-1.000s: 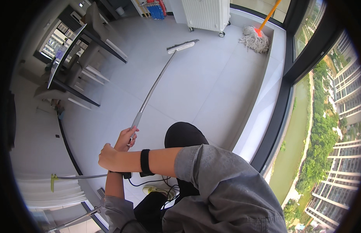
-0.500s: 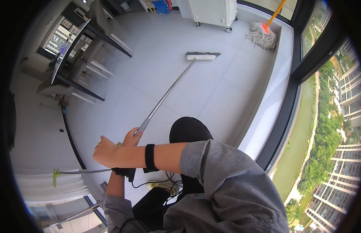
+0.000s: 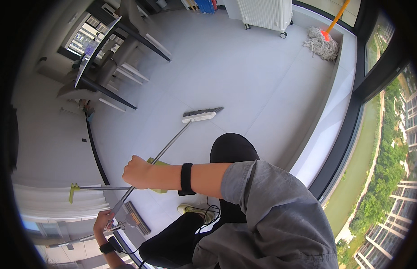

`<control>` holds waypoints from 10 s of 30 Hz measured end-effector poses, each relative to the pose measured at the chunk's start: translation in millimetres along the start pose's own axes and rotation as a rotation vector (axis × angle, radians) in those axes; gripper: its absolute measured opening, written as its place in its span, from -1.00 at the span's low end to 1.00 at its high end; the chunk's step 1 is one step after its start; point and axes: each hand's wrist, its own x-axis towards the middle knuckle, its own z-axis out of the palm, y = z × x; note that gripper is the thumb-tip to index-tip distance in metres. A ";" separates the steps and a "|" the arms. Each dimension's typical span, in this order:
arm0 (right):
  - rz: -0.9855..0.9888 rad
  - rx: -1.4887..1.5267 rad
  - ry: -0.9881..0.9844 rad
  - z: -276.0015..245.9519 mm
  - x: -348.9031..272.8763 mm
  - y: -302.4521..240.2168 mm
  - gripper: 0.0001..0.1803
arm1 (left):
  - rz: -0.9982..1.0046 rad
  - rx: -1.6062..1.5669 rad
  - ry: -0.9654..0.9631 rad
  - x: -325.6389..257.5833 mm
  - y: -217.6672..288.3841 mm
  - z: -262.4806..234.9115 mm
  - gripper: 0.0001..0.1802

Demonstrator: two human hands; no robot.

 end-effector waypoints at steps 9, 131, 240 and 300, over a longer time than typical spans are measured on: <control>-0.076 0.039 -0.039 -0.2 -0.7 -8.3 -0.99 | -0.018 -0.098 0.151 -22.2 -33.9 5.6 -0.82; -0.128 0.012 -0.284 95.1 -15.9 -28.6 -0.91 | 0.310 -0.935 -0.099 67.6 32.8 237.0 -0.75; -0.022 -0.201 -0.342 90.3 -16.0 10.0 -0.21 | 0.525 -1.025 0.244 45.8 45.8 224.4 -0.82; 0.894 0.518 0.419 -35.5 9.3 94.2 -0.37 | 0.516 -0.843 0.812 220.1 -92.9 5.8 -0.61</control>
